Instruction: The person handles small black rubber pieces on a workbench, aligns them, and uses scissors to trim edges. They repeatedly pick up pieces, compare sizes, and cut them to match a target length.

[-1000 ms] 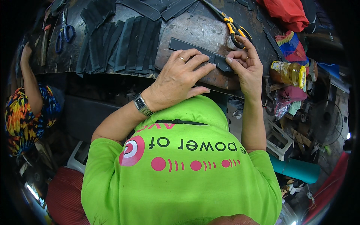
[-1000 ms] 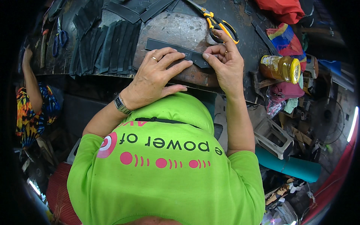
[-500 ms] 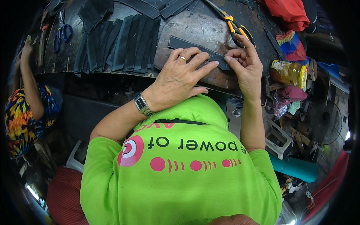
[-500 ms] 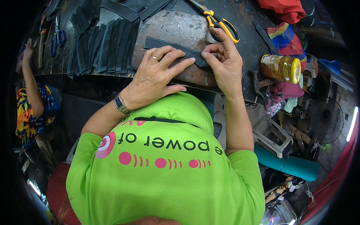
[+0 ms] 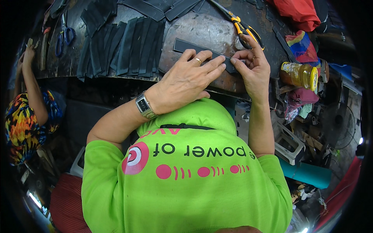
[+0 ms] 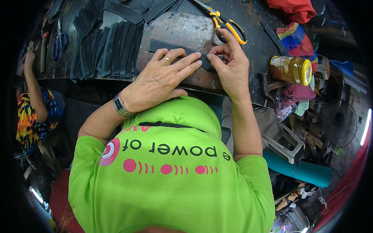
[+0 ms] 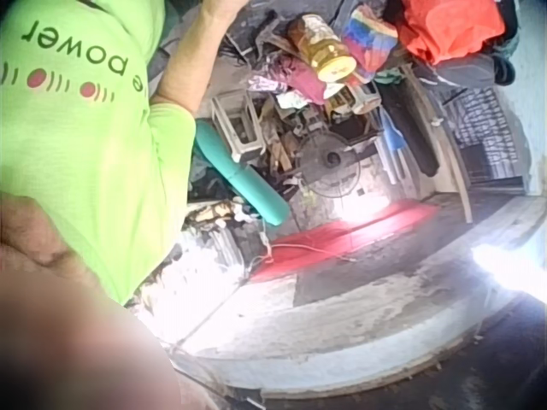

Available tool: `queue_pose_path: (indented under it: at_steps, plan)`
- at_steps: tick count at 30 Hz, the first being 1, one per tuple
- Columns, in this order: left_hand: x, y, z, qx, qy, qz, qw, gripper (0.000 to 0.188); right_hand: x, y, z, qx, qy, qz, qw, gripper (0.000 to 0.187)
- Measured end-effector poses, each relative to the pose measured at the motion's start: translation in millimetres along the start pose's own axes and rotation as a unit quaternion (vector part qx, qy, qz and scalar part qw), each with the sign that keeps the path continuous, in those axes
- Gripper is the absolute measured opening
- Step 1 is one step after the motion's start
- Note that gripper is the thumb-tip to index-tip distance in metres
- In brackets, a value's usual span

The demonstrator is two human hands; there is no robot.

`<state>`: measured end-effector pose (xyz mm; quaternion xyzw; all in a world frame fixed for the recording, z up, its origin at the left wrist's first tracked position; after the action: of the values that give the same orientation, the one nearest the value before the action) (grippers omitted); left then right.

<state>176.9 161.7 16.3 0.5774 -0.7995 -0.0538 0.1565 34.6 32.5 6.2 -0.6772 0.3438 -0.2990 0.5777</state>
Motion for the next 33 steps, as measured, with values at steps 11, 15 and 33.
queue_pose_path:
  at_steps: [11, 15, 33]
  plan:
    - [33.3, -9.7, -7.2, -0.054, 0.085, -0.012, 0.995, 0.045, -13.9, -14.6, -0.9, -0.152, 0.099, -0.129, 0.975, 0.067]
    - [45.9, -3.4, -2.0, -0.165, 0.186, -0.011, 0.968, 0.038, -11.1, -5.3, -8.0, 0.004, 0.096, -0.108, 0.99, 0.067]
    - [38.6, -17.1, -6.8, -0.209, 0.144, -0.031, 0.967, 0.022, -22.5, 6.9, -15.2, 0.141, 0.108, -0.155, 0.972, 0.062]
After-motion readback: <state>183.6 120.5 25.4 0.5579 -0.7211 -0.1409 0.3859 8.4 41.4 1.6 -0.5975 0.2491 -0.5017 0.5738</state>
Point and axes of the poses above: each hand's wrist, its own x-axis towards the middle knuckle, its own z-axis out of the palm, y = z × x, the point moved 5 cm from there along x, towards the middle knuckle, and after that the axes turned 5 degrees about x, right-handed, at the moved point
